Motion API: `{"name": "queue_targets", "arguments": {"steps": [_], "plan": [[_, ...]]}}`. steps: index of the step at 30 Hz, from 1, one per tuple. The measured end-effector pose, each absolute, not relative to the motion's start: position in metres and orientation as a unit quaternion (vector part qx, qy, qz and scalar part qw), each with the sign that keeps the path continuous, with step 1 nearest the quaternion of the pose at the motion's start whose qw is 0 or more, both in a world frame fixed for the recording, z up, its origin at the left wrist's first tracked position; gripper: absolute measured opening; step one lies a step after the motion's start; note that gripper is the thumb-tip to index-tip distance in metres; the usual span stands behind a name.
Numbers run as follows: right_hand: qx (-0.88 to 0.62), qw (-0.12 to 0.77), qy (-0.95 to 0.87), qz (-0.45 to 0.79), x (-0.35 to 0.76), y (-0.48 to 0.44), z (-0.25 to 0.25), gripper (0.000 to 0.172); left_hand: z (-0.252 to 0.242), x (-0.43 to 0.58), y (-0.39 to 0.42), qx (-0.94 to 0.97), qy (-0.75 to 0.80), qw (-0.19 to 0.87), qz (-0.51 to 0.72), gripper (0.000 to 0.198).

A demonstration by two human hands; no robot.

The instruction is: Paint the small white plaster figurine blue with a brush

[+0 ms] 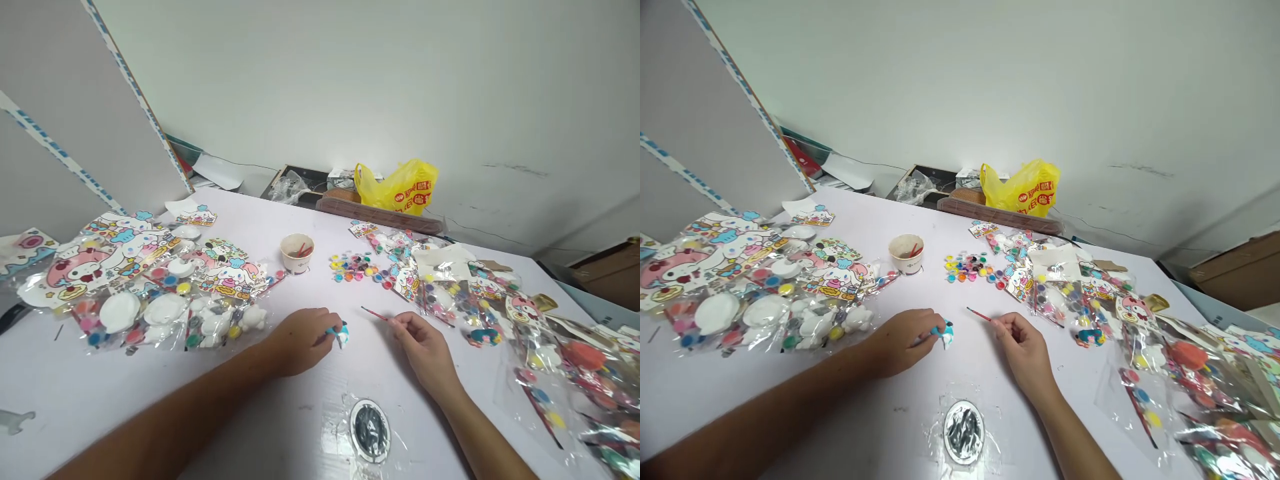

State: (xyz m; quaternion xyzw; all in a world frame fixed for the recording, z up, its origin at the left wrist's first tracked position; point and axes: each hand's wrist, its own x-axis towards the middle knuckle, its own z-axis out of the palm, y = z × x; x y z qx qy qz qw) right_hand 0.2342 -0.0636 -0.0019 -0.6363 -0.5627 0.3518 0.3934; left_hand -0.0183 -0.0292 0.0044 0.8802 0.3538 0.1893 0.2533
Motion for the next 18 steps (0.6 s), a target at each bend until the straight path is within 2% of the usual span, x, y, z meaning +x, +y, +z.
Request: {"name": "queue_targets", "arguments": {"steps": [3, 5, 13, 18], "plan": [[-0.651, 0.379, -0.581, 0.308, 0.233, -0.053, 0.003, 0.048, 0.006, -0.019, -0.030, 0.880, 0.353, 0.254, 0.192, 0.014], [-0.640, 0.363, -0.621, 0.271, 0.232, -0.040, 0.012, 0.049, 0.007, -0.019, -0.031, 0.879, 0.353, 0.254, 0.195, 0.014], [-0.560, 0.230, -0.780, 0.156, 0.208, 0.018, 0.063, 0.031, 0.008, -0.018, -0.032, 0.877, 0.359, 0.254, 0.193, 0.011], [-0.547, 0.226, -0.791, 0.157, 0.201, 0.029, 0.067, 0.022, 0.006, -0.020, -0.032, 0.877, 0.357, 0.257, 0.195, 0.012]]}}
